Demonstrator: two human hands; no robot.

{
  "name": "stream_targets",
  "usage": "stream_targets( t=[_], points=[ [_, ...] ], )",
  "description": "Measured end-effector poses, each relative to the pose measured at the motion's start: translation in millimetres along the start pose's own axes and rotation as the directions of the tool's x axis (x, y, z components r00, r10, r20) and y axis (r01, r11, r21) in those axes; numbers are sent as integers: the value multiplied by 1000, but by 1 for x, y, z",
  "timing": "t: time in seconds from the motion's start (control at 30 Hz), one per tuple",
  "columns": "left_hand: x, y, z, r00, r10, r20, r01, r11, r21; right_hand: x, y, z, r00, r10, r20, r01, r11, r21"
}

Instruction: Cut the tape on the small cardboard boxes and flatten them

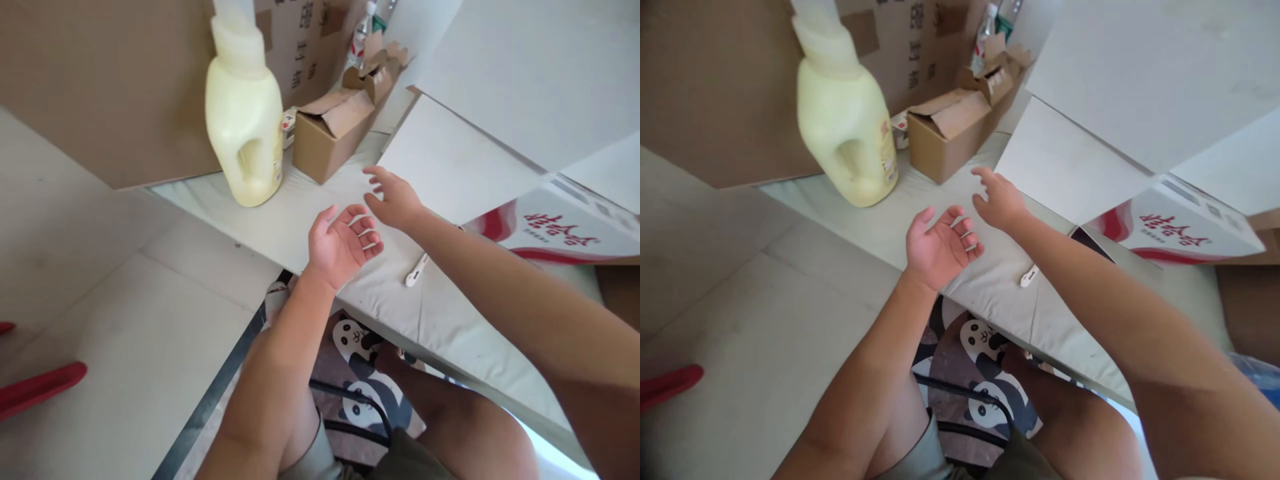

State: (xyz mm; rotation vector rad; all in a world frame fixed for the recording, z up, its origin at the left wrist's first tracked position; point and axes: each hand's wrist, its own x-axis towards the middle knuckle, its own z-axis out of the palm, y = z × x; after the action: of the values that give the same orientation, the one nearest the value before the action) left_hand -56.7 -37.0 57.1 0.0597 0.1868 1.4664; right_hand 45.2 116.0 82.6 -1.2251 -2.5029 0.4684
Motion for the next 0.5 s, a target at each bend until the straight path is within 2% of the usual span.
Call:
stream_targets(
  t=[0.07,0.13,0.2,0.27,0.37,0.43,0.5],
  points=[
    [-1,5,-2,1000,6,13,-6,1000,-4,39,-23,26,988,-150,-27,147,984,-102],
    [-2,9,-4,1000,-8,21,8,1000,11,77,-31,47,970,-233,-64,228,970,-79],
    [-2,12,-5,1000,-20,22,20,999,32,108,-28,62,967,-241,-83,240,971,-25],
    [-4,15,-6,1000,-15,22,14,999,49,125,-18,68,980,-182,-86,184,983,14],
    [-7,16,-5,1000,19,5,-19,997,73,118,-2,63,994,-53,-101,56,998,27],
    [-7,15,-4,997,68,-42,-63,993,104,95,6,53,991,0,-132,5,999,38],
    [-3,12,-5,969,206,-137,-183,969,167,59,13,40,984,15,-176,0,997,81]
  ],
)
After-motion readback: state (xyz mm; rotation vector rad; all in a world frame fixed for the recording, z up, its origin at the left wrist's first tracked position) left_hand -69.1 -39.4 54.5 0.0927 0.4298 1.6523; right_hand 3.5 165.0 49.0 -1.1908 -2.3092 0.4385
